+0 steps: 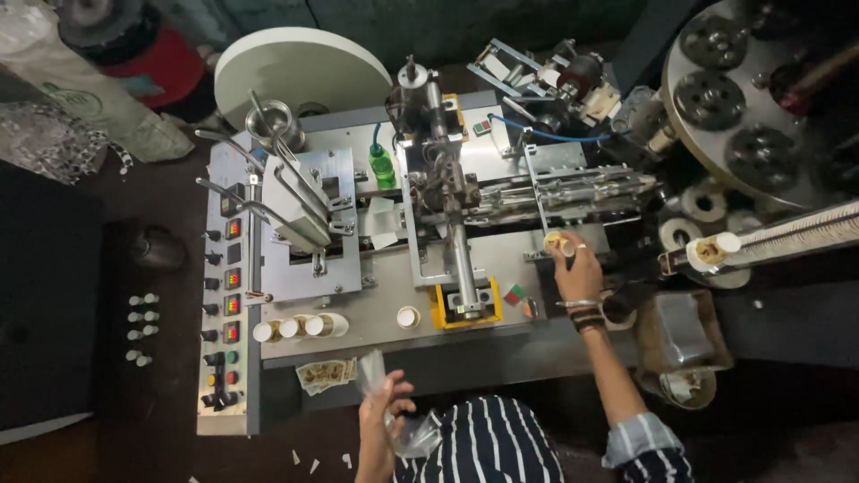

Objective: The operator organizes stacks of manufactured paper cups and packages them into plastic bags.

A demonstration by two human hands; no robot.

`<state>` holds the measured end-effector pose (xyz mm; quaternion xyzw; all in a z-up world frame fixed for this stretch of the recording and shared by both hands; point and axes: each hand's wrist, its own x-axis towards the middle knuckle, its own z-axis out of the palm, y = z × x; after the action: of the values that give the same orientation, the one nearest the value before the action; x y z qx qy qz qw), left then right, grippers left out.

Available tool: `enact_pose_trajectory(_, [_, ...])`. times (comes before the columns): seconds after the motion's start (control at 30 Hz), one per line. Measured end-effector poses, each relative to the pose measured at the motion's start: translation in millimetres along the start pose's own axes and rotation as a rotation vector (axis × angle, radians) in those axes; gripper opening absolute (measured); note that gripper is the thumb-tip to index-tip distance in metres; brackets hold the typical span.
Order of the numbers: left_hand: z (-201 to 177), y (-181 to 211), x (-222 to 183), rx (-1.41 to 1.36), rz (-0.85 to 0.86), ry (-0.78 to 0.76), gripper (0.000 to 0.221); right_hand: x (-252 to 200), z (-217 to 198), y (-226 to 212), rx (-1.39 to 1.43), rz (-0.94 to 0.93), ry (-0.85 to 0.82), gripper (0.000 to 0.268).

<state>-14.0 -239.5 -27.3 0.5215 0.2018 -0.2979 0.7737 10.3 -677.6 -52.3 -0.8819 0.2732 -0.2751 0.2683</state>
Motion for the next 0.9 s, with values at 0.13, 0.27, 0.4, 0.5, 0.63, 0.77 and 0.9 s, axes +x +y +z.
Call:
enact_pose_trajectory(0.13, [-32, -39, 19, 0.023, -0.045, 0.116, 0.046, -5, -37, -15, 0.084, -0.019, 0.095, 0.034])
enact_pose_trajectory(0.27, [-56, -82, 44, -0.073, -0.098, 0.127, 0.045, -5, -143, -48, -0.100, -0.021, 0.282, 0.041])
enact_pose_trajectory(0.4, [-53, -86, 57, -0.033, -0.123, 0.127, 0.044, 11, -192, 11, -0.239, -0.007, 0.386, 0.036])
enact_pose_trajectory(0.5, [-31, -67, 56, 0.056, -0.140, 0.124, 0.045, 33, -189, 47, -0.288, 0.136, 0.222, 0.044])
enact_pose_trajectory(0.63, [-10, -49, 51, 0.137, -0.115, 0.056, 0.046, 37, -161, 87, -0.385, 0.113, 0.170, 0.046])
enact_pose_trajectory(0.77, [-23, -64, 66, 0.085, -0.086, 0.018, 0.044, 28, -148, 94, -0.203, 0.107, 0.284, 0.037])
enact_pose_trajectory(0.9, [-39, -92, 71, 0.010, -0.036, 0.021, 0.039, 20, -150, 103, -0.208, 0.028, 0.356, 0.042])
